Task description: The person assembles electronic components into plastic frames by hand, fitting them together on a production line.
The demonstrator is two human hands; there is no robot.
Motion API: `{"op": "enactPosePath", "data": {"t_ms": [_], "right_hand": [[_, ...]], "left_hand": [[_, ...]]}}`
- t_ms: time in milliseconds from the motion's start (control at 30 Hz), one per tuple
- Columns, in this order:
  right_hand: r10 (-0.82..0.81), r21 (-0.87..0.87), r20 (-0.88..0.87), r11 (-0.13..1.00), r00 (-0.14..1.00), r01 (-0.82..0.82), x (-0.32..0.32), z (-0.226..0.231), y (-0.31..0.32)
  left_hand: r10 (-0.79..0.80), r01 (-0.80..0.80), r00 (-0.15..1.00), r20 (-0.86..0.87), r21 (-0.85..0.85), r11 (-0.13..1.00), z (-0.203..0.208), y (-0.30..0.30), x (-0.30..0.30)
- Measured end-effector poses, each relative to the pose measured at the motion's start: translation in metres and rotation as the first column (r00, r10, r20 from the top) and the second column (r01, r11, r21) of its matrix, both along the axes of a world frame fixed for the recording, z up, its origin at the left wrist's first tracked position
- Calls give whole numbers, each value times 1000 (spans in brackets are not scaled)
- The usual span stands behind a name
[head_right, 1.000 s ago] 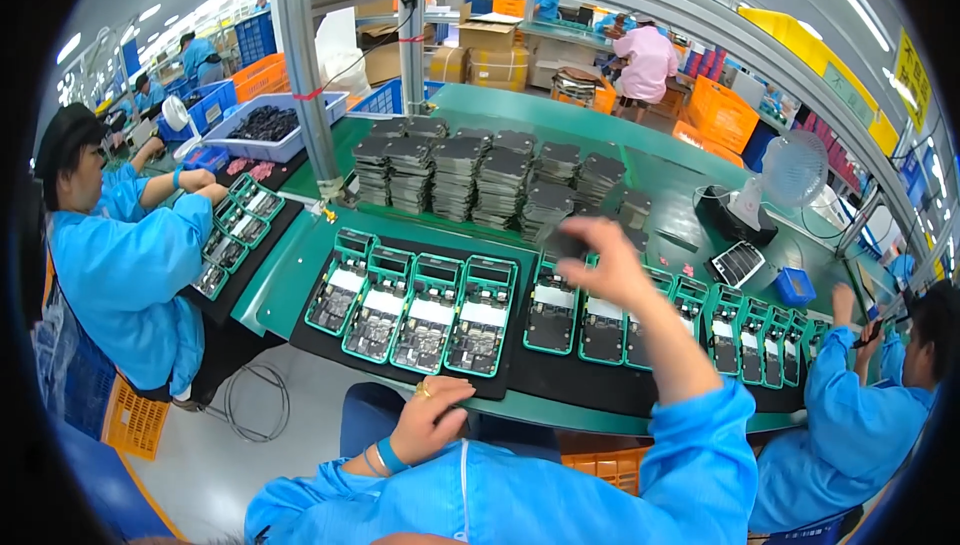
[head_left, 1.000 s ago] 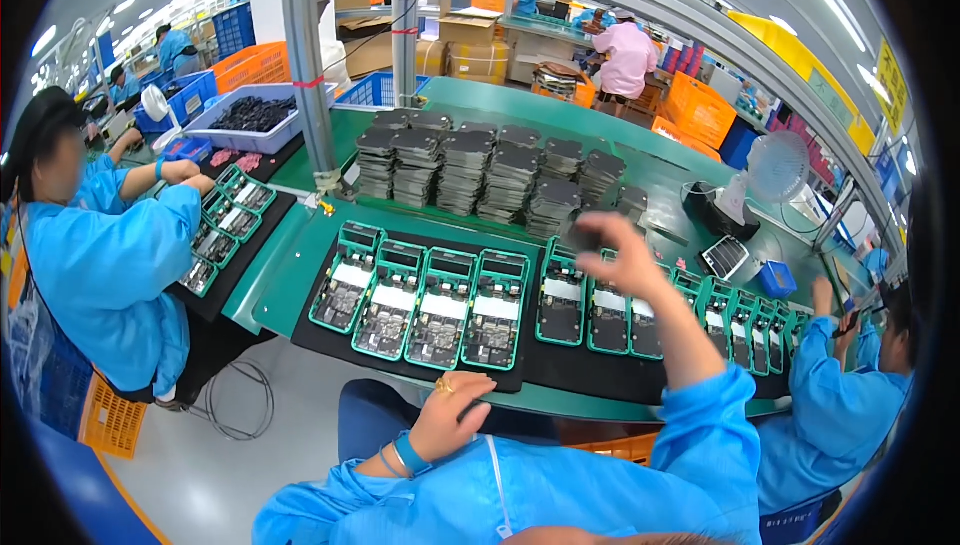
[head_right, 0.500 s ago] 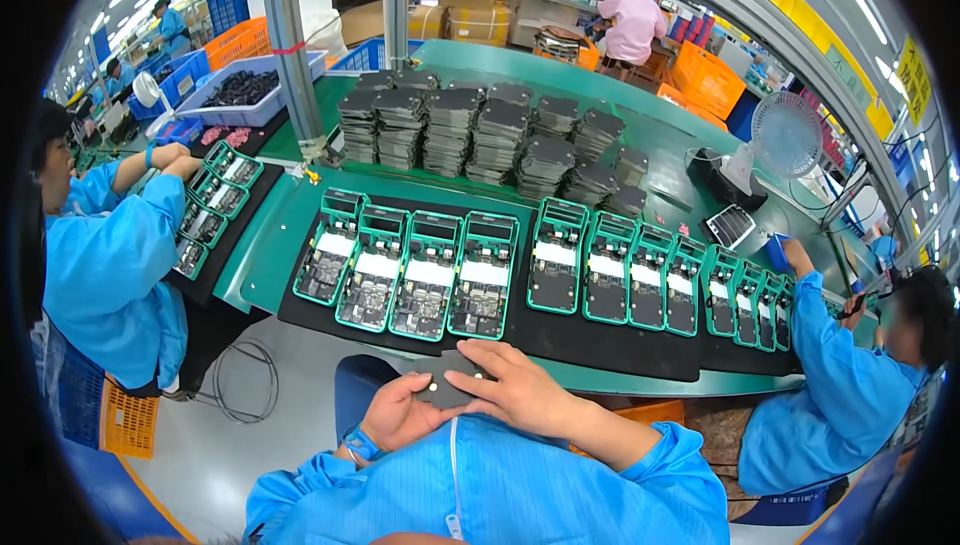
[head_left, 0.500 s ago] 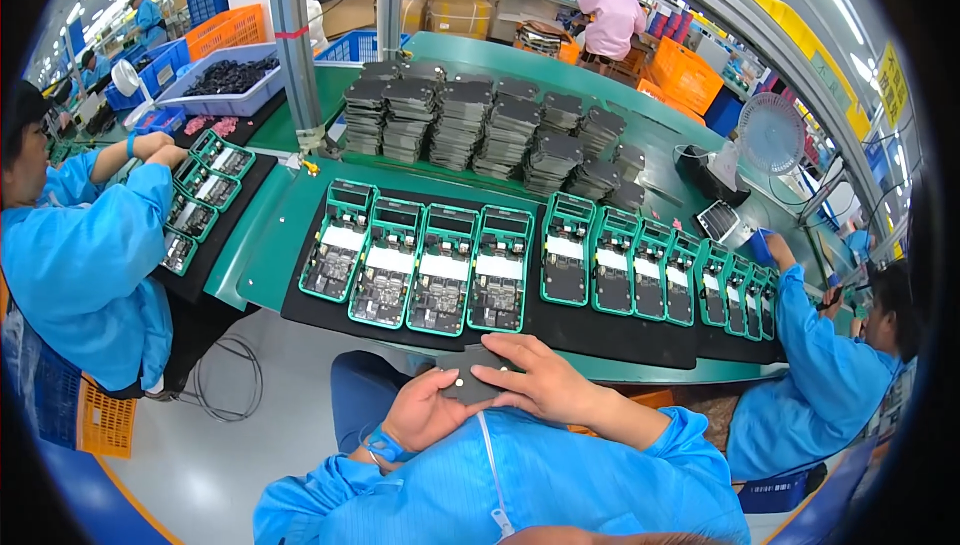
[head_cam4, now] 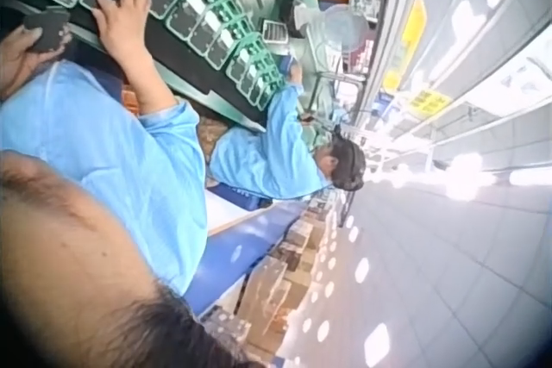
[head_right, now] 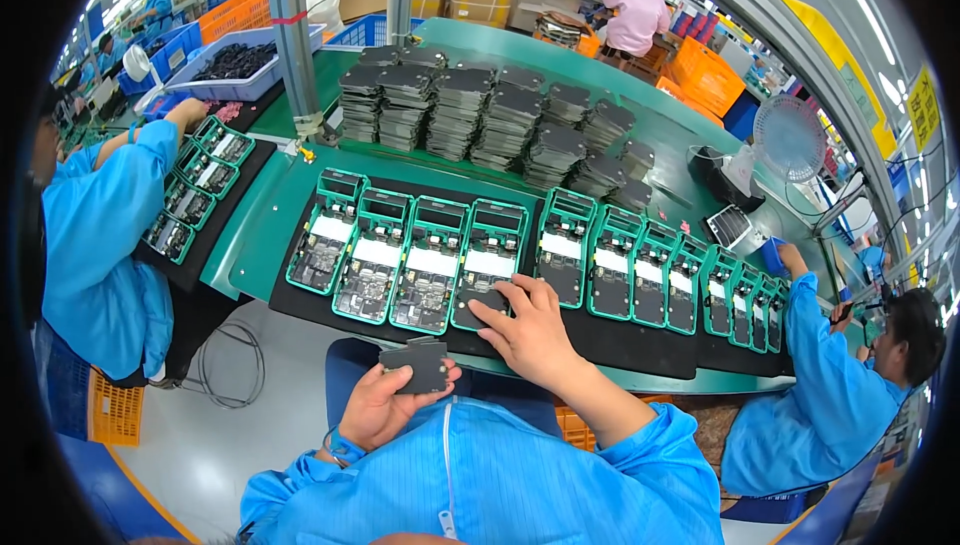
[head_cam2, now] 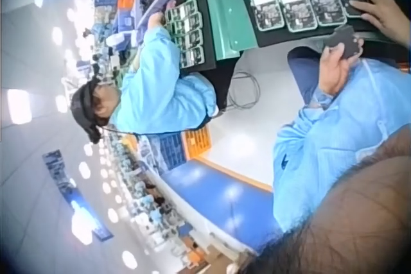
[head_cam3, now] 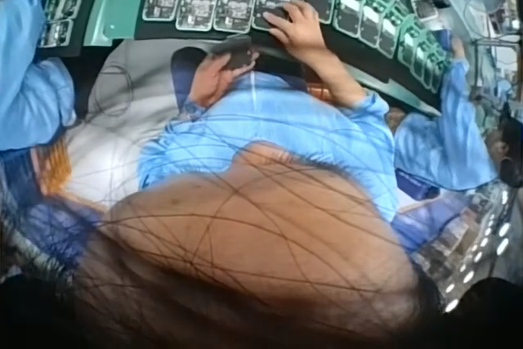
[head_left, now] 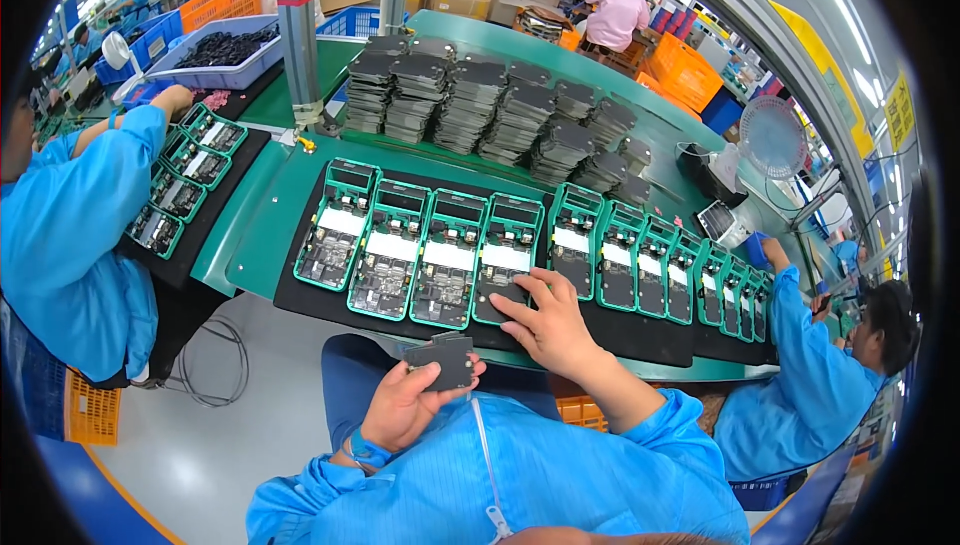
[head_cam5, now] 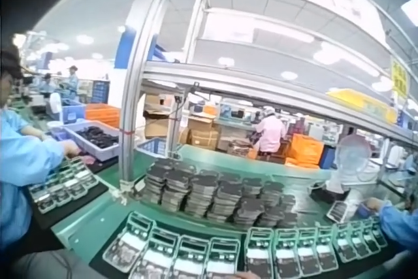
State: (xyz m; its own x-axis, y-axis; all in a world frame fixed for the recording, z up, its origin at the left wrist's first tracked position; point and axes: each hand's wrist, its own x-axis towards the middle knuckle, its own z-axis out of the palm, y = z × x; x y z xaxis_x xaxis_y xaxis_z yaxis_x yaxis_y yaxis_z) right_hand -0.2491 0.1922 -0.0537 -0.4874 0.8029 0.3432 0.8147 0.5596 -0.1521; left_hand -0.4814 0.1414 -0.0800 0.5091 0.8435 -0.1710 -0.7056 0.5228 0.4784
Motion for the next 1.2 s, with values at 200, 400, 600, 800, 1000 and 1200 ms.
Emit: {"op": "enactPosePath", "data": {"t_ms": [200,400,600,800,1000,1200], "right_hand": [[8,-16,88,1000,996,-6,1,6,8],[126,-6,-53,992,991,-127,-15,11,-6],[377,-175,-256,887,890,-427,-42,10,-9],[18,49,-72,999,997,-14,-45,10,12],[69,35,-51,997,996,-67,-62,-8,15],[63,-1,59,998,996,-63,-64,-3,14]], "left_hand": [[18,-17,997,70,-13,1000,-3,2,-11],[-26,23,991,129,18,1000,-6,3,-15],[-1,7,996,94,-66,998,-6,8,-16],[128,-125,986,110,-34,992,-4,9,-31],[151,-139,966,211,-73,988,-12,-1,-44],[193,-190,975,108,-34,981,-21,-8,-55]]}}
